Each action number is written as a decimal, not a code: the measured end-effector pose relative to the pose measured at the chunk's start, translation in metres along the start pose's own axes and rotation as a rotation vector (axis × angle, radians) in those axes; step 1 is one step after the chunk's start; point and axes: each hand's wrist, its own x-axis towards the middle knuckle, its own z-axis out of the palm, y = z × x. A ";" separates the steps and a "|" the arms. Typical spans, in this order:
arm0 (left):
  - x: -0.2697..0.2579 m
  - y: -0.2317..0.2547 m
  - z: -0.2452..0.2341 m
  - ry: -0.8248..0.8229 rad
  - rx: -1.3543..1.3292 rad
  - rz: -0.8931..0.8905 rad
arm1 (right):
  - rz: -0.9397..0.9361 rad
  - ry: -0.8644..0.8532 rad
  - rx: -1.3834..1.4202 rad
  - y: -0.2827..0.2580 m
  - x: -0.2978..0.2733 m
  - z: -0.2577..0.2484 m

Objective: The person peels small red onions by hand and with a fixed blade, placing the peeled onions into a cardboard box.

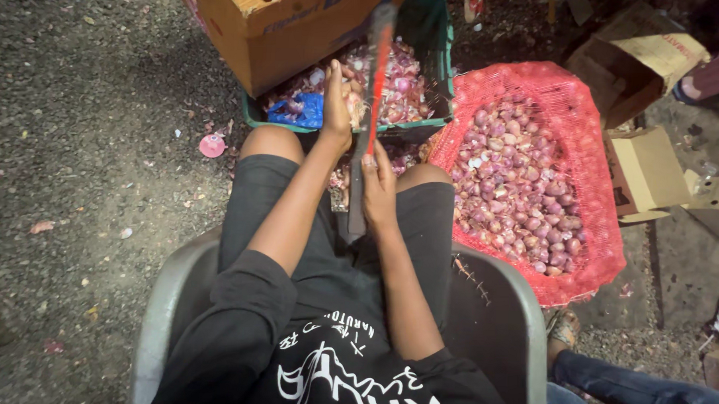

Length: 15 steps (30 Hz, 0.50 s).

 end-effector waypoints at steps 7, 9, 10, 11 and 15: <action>0.005 0.019 -0.003 0.027 0.023 0.050 | -0.103 0.051 -0.790 -0.029 -0.018 0.016; 0.009 0.015 -0.010 0.028 0.017 0.035 | -0.286 0.025 -0.838 -0.036 -0.021 0.024; 0.009 0.012 -0.013 0.029 0.013 0.024 | -0.375 0.012 -0.861 -0.038 -0.023 0.027; 0.010 0.008 -0.016 0.031 -0.011 0.027 | -0.362 0.023 -0.884 -0.040 -0.024 0.029; 0.024 -0.006 -0.025 0.020 -0.039 0.157 | -0.377 0.062 -0.997 -0.040 -0.025 0.035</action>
